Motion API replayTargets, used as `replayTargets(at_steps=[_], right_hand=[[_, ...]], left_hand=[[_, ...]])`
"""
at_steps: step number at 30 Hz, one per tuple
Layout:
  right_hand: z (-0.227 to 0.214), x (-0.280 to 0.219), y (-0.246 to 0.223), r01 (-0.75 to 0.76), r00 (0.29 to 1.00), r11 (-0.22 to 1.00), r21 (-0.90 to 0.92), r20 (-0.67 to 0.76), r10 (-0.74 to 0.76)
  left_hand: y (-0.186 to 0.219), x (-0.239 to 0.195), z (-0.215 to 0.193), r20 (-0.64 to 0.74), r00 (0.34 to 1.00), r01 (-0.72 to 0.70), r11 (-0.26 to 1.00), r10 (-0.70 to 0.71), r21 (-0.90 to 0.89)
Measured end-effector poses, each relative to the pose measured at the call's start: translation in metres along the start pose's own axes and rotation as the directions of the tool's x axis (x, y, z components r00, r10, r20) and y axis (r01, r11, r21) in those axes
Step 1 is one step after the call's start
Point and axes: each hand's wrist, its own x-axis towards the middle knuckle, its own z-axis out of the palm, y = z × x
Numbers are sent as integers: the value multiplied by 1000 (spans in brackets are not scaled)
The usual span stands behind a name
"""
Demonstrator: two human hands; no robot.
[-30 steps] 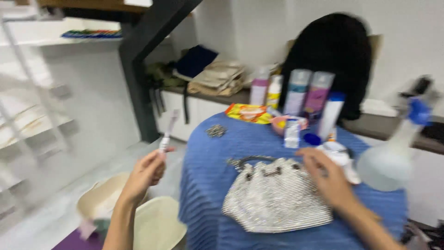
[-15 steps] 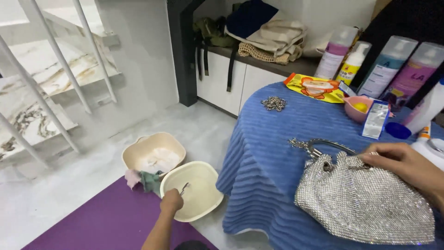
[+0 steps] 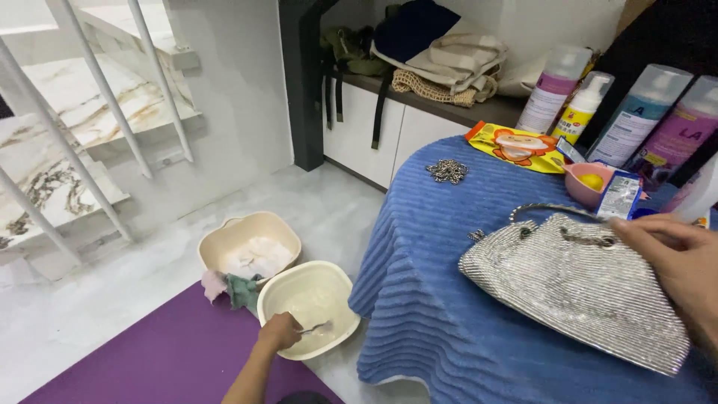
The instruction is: The person is polishing a silver mesh bag by applying a cleaning agent and scrubbing it with a small brush.
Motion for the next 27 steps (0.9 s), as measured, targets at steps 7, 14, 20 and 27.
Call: replayTargets(at_steps=[7, 14, 20, 27], right_hand=[[-6, -1, -14, -13, 984, 1000, 19, 180, 9], [-13, 5, 26, 253, 962, 967, -39, 114, -247], [-9, 7, 50, 454, 879, 870, -192, -63, -472], [-28, -34, 11, 516, 819, 853, -80, -248, -518]], left_hand=[[-17, -62, -50, -335, 942, -65, 957, -35, -283], [-97, -100, -11, -187, 980, 68, 998, -70, -15], [-118, -98, 11, -83, 981, 167, 980, -176, -113], [-41, -91, -41, -384, 922, -322, 633, 41, -704]])
